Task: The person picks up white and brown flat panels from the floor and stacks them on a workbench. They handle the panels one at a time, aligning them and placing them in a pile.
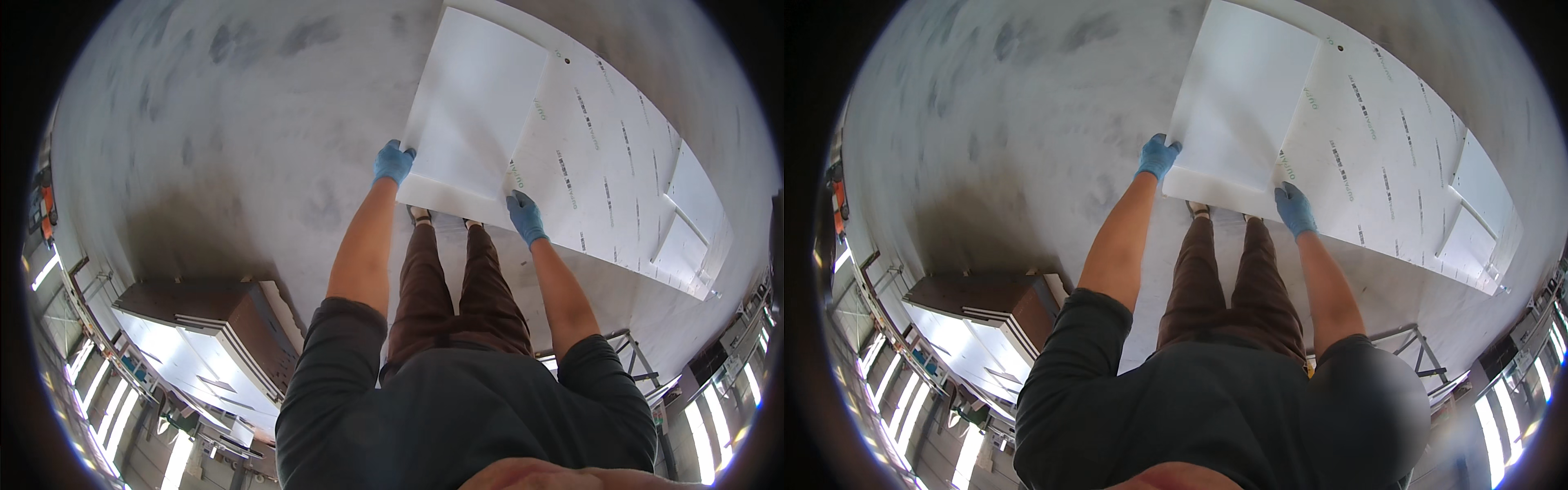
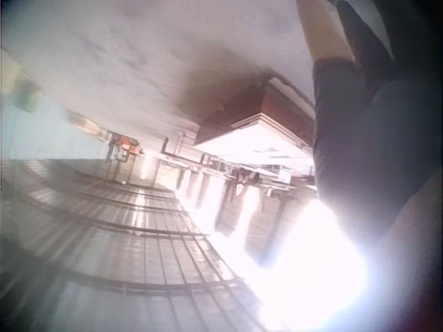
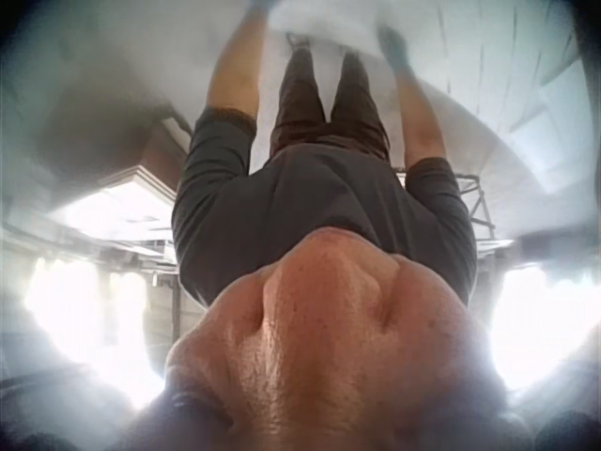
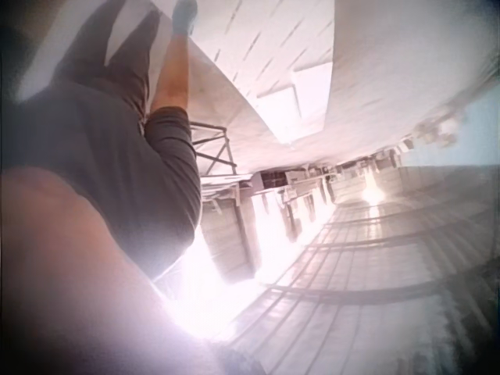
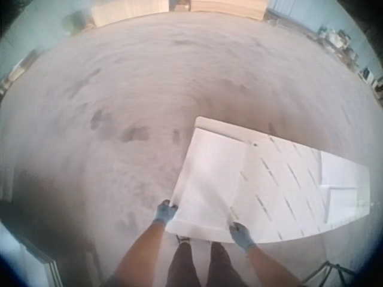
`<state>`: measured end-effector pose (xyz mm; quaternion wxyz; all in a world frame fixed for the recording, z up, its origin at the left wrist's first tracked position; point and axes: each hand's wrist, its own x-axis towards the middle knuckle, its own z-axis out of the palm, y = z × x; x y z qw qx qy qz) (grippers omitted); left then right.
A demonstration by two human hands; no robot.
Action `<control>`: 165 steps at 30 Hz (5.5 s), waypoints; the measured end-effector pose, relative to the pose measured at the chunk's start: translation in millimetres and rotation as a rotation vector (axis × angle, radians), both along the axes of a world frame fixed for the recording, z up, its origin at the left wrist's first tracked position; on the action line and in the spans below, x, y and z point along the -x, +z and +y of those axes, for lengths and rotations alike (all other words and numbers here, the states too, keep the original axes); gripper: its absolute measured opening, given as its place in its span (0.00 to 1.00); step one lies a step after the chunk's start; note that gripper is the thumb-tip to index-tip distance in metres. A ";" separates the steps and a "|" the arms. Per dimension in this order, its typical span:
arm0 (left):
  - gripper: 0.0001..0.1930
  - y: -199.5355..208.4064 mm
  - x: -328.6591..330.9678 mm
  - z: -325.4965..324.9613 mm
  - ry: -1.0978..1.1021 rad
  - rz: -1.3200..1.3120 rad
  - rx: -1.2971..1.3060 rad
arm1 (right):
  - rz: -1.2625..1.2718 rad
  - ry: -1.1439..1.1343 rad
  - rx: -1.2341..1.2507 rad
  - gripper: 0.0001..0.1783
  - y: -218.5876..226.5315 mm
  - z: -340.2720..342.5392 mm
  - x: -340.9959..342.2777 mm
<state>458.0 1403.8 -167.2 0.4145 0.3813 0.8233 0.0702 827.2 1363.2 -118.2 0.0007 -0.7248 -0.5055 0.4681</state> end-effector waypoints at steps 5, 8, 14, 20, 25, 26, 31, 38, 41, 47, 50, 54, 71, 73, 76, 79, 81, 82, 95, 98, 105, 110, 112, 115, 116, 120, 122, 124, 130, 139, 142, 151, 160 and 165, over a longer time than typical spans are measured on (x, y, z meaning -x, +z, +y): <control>0.22 55.0 6.9 4.5 0.009 -0.343 0.106 | 0.142 -0.154 -0.057 0.30 -22.3 10.3 7.2; 0.19 92.0 -0.7 0.2 0.051 -0.599 0.126 | 0.224 -0.549 0.032 0.31 -34.1 27.9 16.0; 0.18 140.5 -16.3 1.1 0.180 -0.771 0.054 | 0.241 -0.843 0.019 0.34 -8.8 47.7 19.5; 0.18 195.5 -28.3 -52.2 0.193 -0.779 -0.079 | 0.144 -0.663 -0.290 0.35 103.0 8.9 8.0; 0.19 235.5 -4.6 -90.7 -0.042 -0.821 -0.146 | 0.239 -0.543 -0.670 0.27 217.4 -19.5 4.9; 0.19 246.7 5.2 -97.2 -0.138 -0.841 -0.197 | 0.267 -0.498 -0.748 0.25 241.2 -33.5 8.4; 0.32 303.0 20.3 -109.3 -0.325 -0.699 -0.262 | 0.274 -0.486 -0.953 0.19 331.7 -76.0 38.8; 0.49 341.8 0.1 -119.1 -0.245 -1.145 -0.401 | 0.171 -0.529 -1.183 0.21 393.2 -146.7 47.1; 0.49 356.3 -36.3 -138.3 -0.139 -1.374 -0.343 | 0.154 -0.625 -1.177 0.24 406.8 -189.5 22.4; 0.32 415.3 -144.5 -196.6 -0.203 -1.064 -0.372 | 0.104 -0.926 -1.175 0.25 412.9 -316.9 -41.9; 0.27 445.0 -223.7 -258.8 -0.306 -0.907 -0.604 | 0.051 -1.151 -1.176 0.24 405.0 -391.9 -72.3; 0.27 475.1 -285.4 -334.4 -0.449 -1.141 -0.441 | 0.046 -1.406 -1.144 0.25 382.9 -507.3 -97.7; 0.22 470.5 -479.6 -496.9 -1.143 -0.987 -0.121 | -0.175 -2.124 -1.086 0.29 322.7 -724.1 -92.4; 0.23 464.4 -498.1 -504.2 -1.209 -0.962 -0.117 | -0.180 -2.211 -1.027 0.30 326.4 -728.3 -93.4; 0.22 457.9 -527.3 -514.6 -1.239 -1.086 -0.020 | -0.372 -2.188 -0.848 0.28 350.0 -735.5 -98.6; 0.21 456.6 -547.6 -524.1 -1.312 -0.986 0.029 | -0.992 -1.823 -0.710 0.30 383.1 -737.7 -99.4; 0.22 458.4 -563.6 -529.0 -1.409 -0.971 0.006 | -1.415 -1.438 -0.604 0.35 389.6 -731.1 -109.1; 0.22 458.7 -570.9 -532.5 -1.454 -0.960 -0.003 | -1.218 -1.249 -0.679 0.40 384.3 -727.1 -115.4; 0.15 442.3 -596.3 -632.7 -1.772 -1.078 0.354 | -1.486 -1.228 -0.685 0.43 361.6 -824.3 -136.8; 0.19 443.6 -578.6 -678.4 -1.862 -1.093 0.397 | -1.503 -0.775 -0.685 0.39 389.7 -844.0 -168.4; 0.22 495.4 -540.1 -766.6 -2.429 -1.103 -0.078 | -2.256 -2.178 -0.199 0.31 374.8 -1159.9 -51.3; 0.21 520.8 -521.6 -820.1 -2.722 -1.746 -0.930 | -0.282 -2.576 -2.479 0.31 280.3 -1119.6 71.1; 0.22 528.8 -519.6 -839.3 -2.866 -1.850 -1.012 | 0.317 -1.646 -2.691 0.38 255.1 -1079.2 84.4; 0.23 537.1 -511.4 -863.3 -3.071 -1.868 -1.132 | 0.014 -1.334 -2.914 0.43 241.5 -1048.2 63.2; 0.23 539.0 -505.8 -865.9 -3.160 -1.830 -1.158 | -0.252 -1.143 -2.957 0.42 241.4 -1054.4 50.4; 0.19 533.8 -489.1 -872.7 -3.135 -1.941 -1.428 | -0.790 -0.662 -2.904 0.38 251.3 -1114.1 33.9; 0.18 521.5 -482.2 -879.2 -3.107 -1.948 -1.343 | -0.749 -0.683 -2.917 0.37 254.8 -1136.6 51.0; 0.18 510.1 -482.6 -886.7 -3.121 -1.973 -1.278 | -0.723 -0.714 -2.920 0.36 257.4 -1150.5 69.2; 0.26 504.5 -505.9 -907.3 -3.544 -1.852 -0.592 | -0.746 -0.779 -2.874 0.34 261.6 -1153.1 94.7; 0.37 464.4 -543.9 -942.6 -3.599 -1.799 -0.178 | -0.858 -0.769 -2.799 0.32 256.0 -1130.0 97.8; 0.36 383.2 -577.1 -944.1 -3.735 -1.460 0.126 | -0.891 -0.767 -2.766 0.32 252.7 -1133.7 104.4; 0.49 284.1 -675.0 -985.7 -2.552 0.227 1.126 | -0.940 -0.901 -3.106 0.30 269.0 -1121.4 198.1; 0.29 328.3 -392.0 -1190.0 -2.274 0.554 1.943 | -1.109 -0.737 -3.209 0.19 241.3 -1207.4 378.9; 0.28 345.9 -259.0 -1237.4 -2.026 0.591 1.887 | -1.087 -0.565 -3.150 0.18 264.1 -1273.8 525.2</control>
